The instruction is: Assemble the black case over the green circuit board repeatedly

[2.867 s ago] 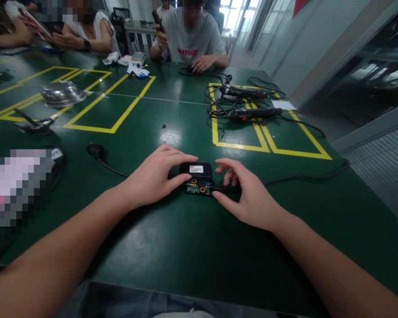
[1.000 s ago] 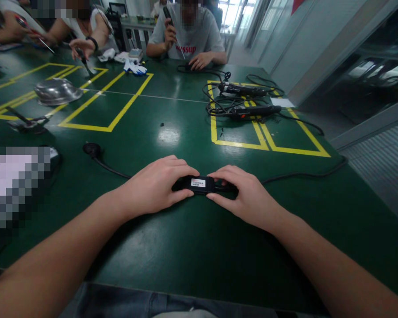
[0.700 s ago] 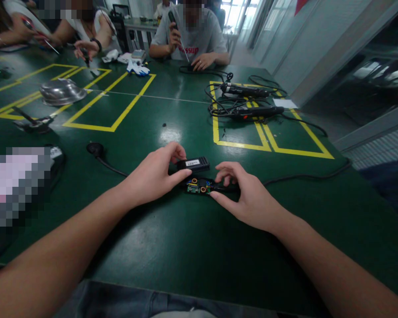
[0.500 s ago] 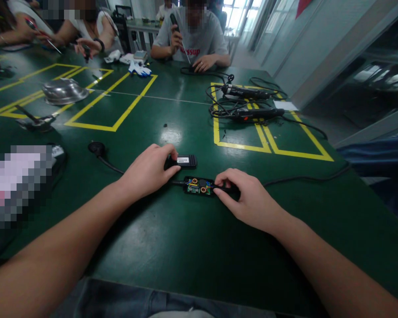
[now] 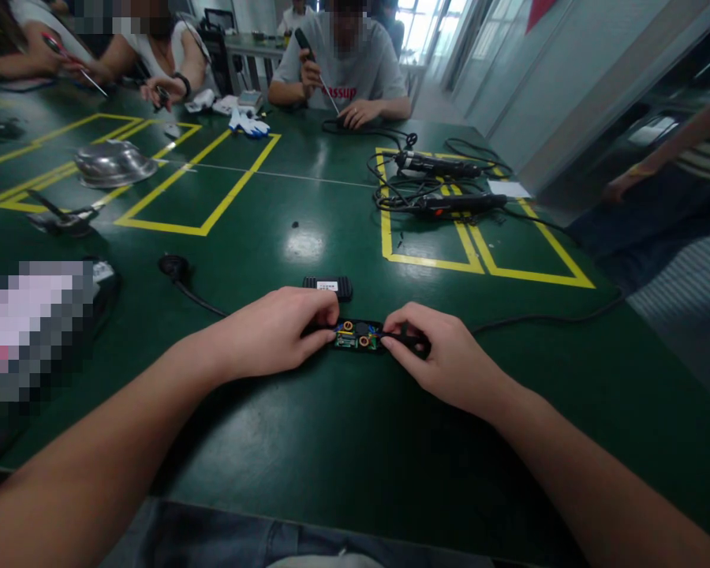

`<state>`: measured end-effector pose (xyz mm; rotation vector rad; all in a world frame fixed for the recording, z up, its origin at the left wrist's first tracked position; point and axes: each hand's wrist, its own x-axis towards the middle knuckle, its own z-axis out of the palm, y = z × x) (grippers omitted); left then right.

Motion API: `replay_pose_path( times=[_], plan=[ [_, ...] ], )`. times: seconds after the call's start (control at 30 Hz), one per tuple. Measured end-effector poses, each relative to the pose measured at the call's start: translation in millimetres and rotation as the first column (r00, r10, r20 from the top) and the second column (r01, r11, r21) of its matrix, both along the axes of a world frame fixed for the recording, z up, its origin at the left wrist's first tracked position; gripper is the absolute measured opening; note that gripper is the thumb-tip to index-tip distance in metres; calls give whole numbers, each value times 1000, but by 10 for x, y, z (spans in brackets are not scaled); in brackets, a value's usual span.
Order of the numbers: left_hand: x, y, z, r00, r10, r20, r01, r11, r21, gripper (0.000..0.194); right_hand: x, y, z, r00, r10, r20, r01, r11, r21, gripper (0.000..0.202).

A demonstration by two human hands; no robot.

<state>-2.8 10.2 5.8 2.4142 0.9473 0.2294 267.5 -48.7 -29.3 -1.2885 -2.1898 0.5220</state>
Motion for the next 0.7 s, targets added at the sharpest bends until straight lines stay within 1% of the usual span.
replay_pose_path(
  times=[0.1,0.37,0.57,0.7],
  plan=[
    [0,10,0,1000,-1,0,1,999,-42,8,-3,-3,-7,1000,-1,-4,1,1000,18,5],
    [-23,5,86,995,-2,103,7,999,-40,10,2,-13,17,999,-13,-41,16,997,70,5],
    [-57,25,86,997,-30,74,34,997,-66,8,-4,-11,21,999,18,-45,-15,997,75,7],
    [-59,22,80,999,-29,42,32,997,-77,10,-12,-16,16,999,28,-45,-25,998,61,6]
  ],
)
